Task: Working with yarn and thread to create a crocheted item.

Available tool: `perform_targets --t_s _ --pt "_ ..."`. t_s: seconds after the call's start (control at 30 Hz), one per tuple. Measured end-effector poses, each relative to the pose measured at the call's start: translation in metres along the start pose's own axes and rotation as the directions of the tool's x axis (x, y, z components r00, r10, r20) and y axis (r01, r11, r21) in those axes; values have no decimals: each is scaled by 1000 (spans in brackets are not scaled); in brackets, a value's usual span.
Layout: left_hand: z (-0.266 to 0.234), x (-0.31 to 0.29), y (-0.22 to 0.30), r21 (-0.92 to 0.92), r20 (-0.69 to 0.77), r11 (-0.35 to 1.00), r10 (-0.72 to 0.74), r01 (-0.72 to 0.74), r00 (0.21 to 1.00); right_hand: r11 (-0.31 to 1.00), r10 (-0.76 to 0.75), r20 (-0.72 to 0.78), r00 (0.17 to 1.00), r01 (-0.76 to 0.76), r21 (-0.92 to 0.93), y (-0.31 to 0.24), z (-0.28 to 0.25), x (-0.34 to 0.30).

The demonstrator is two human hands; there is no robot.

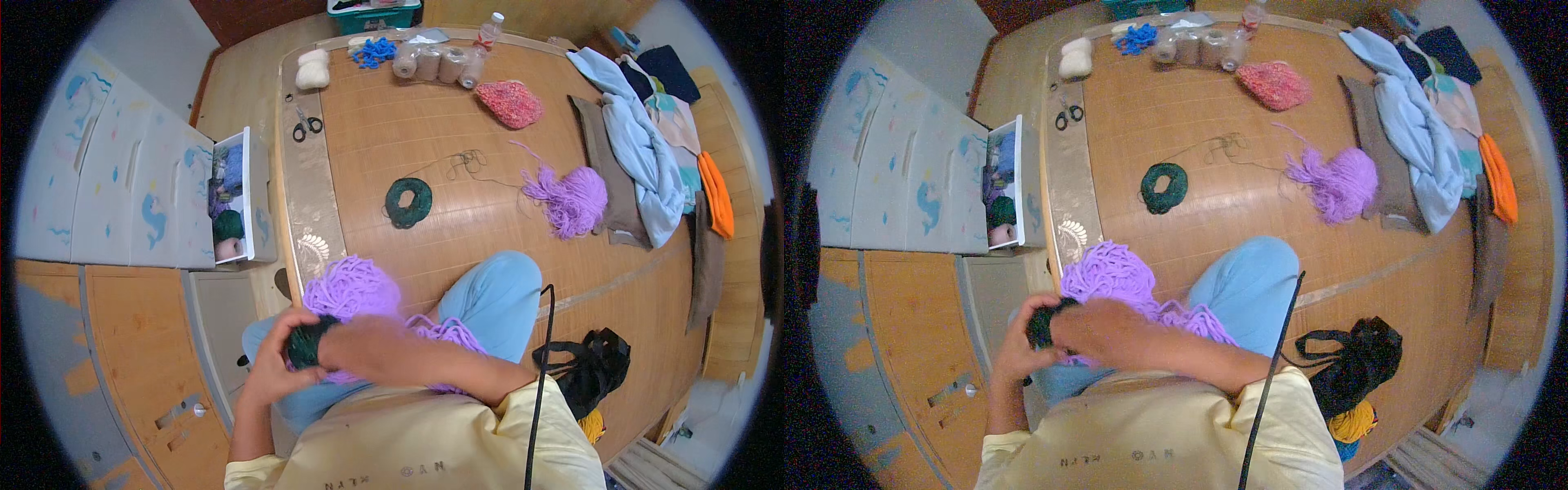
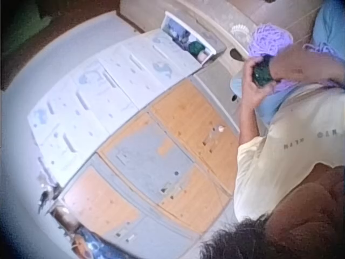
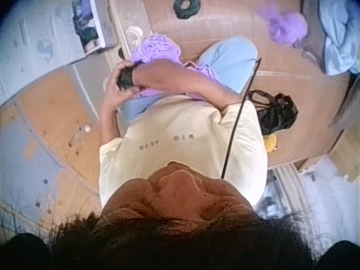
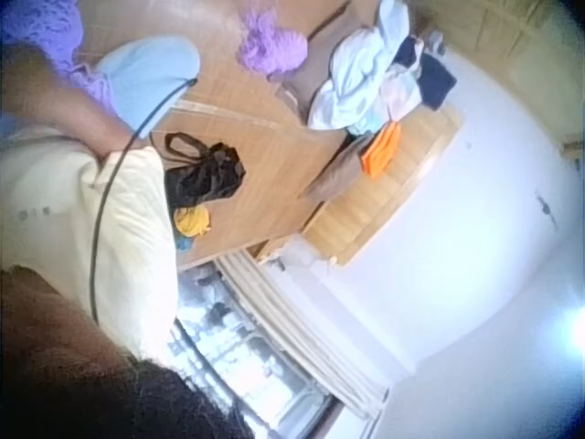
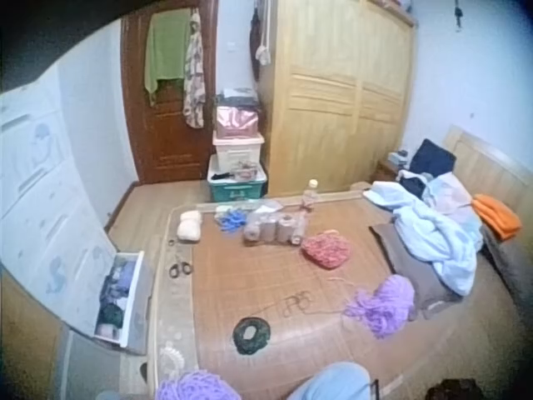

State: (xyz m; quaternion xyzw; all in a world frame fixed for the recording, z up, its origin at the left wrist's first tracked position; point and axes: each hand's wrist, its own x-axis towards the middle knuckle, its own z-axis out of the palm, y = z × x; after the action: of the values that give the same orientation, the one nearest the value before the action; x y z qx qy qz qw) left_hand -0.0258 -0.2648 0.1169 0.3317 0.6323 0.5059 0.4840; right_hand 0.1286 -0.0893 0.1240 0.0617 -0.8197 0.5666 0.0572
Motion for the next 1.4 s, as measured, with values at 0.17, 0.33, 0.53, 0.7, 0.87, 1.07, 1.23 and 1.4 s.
perform_targets --t_s 0.17,0.33,0.53,0.7,0.87,1.07,1.23,1.4 --pt "11 -3 -3 -565 -53 822 55 -75 997 964 185 -66 981 -194 -180 39 19 -10" --pt "1 5 4 121 12 992 30 -31 999 998 34 99 994 -29 -53 -10 10 -2" --pt "8 -5 -3 -603 14 797 71 -48 997 982 99 -37 994 -104 -160 36 27 -6" --pt "-2 1 -4 -38 -15 998 -52 52 999 993 66 230 971 -42 -107 -9 6 0" --pt "5 -6 -2 -420 121 905 128 -66 984 995 60 -197 979 -75 -70 40 18 -7" --pt "-5 6 3 -26 -3 998 -49 49 999 994 -69 54 996 73 -80 7 9 -6" --pt "7 -2 -5 -547 160 837 114 -8 981 992 122 -103 987 -119 38 38 10 -10" --pt "1 9 2 -284 -230 959 -58 -10 971 992 24 157 987 -44 122 -6 12 -9"
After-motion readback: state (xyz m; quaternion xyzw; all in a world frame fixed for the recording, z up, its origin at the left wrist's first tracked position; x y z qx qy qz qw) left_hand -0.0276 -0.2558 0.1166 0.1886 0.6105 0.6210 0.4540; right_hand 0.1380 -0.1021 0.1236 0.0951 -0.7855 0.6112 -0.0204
